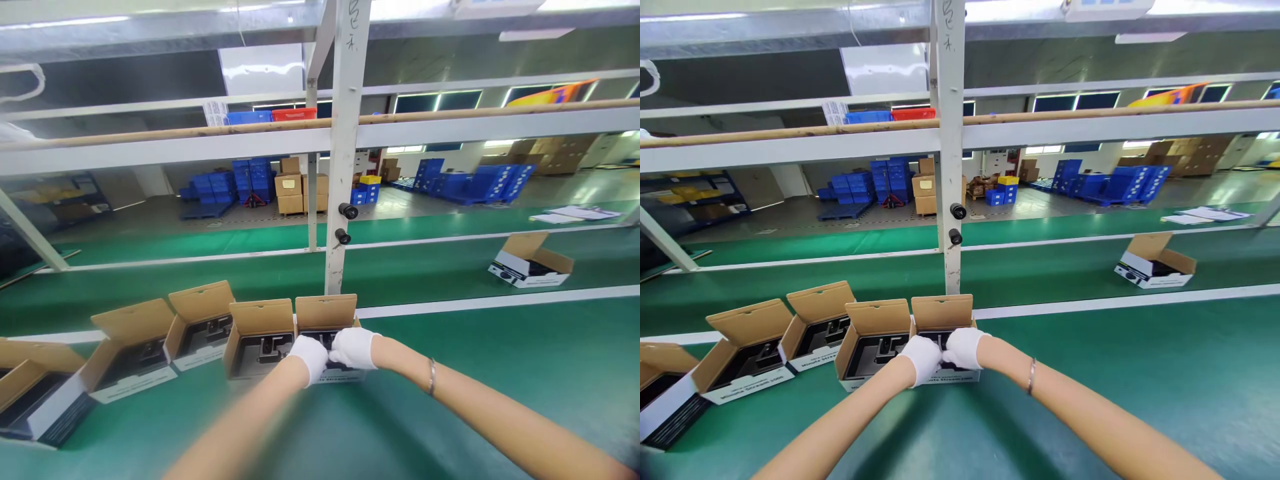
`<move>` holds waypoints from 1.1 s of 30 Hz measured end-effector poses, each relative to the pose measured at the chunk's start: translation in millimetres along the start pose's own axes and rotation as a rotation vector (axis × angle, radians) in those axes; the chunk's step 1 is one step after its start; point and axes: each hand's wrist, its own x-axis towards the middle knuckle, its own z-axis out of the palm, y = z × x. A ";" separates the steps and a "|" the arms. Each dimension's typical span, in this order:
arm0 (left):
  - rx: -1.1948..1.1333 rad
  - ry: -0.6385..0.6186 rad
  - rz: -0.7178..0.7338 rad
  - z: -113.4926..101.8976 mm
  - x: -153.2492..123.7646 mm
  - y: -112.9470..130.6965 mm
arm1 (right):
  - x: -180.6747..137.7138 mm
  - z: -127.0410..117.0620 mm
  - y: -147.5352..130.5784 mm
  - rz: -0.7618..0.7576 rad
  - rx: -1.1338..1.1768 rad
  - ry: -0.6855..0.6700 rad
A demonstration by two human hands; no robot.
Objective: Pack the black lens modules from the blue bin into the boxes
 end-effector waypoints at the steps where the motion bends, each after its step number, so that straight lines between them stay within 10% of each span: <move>1: 0.012 0.016 0.015 -2.6 -0.5 1.3 | -3.6 2.9 -1.6 -0.012 0.013 -0.014; 7: -0.013 0.460 0.000 -2.6 -62.1 -4.9 | -44.0 57.1 5.4 0.121 0.023 -0.019; 10: -0.240 1.059 -0.690 27.1 -114.2 -32.2 | -81.9 84.7 33.4 0.204 0.108 0.041; 14: -0.742 0.918 -1.187 71.3 -143.6 -56.3 | -122.2 102.1 71.2 0.362 0.227 0.117; 18: -0.810 0.654 -1.010 86.1 -118.9 -57.3 | -124.6 87.7 104.4 0.489 0.231 0.192; 23: -0.221 0.750 -0.781 66.8 -73.4 -65.1 | -66.5 32.6 150.8 0.405 0.015 0.170; 29: -0.062 0.920 -0.928 57.6 -58.4 -98.0 | 32.2 -26.1 164.1 0.342 -0.032 0.134; 33: -0.448 0.863 -0.983 75.3 -71.6 -127.0 | 42.1 -41.7 142.8 0.319 -0.054 0.152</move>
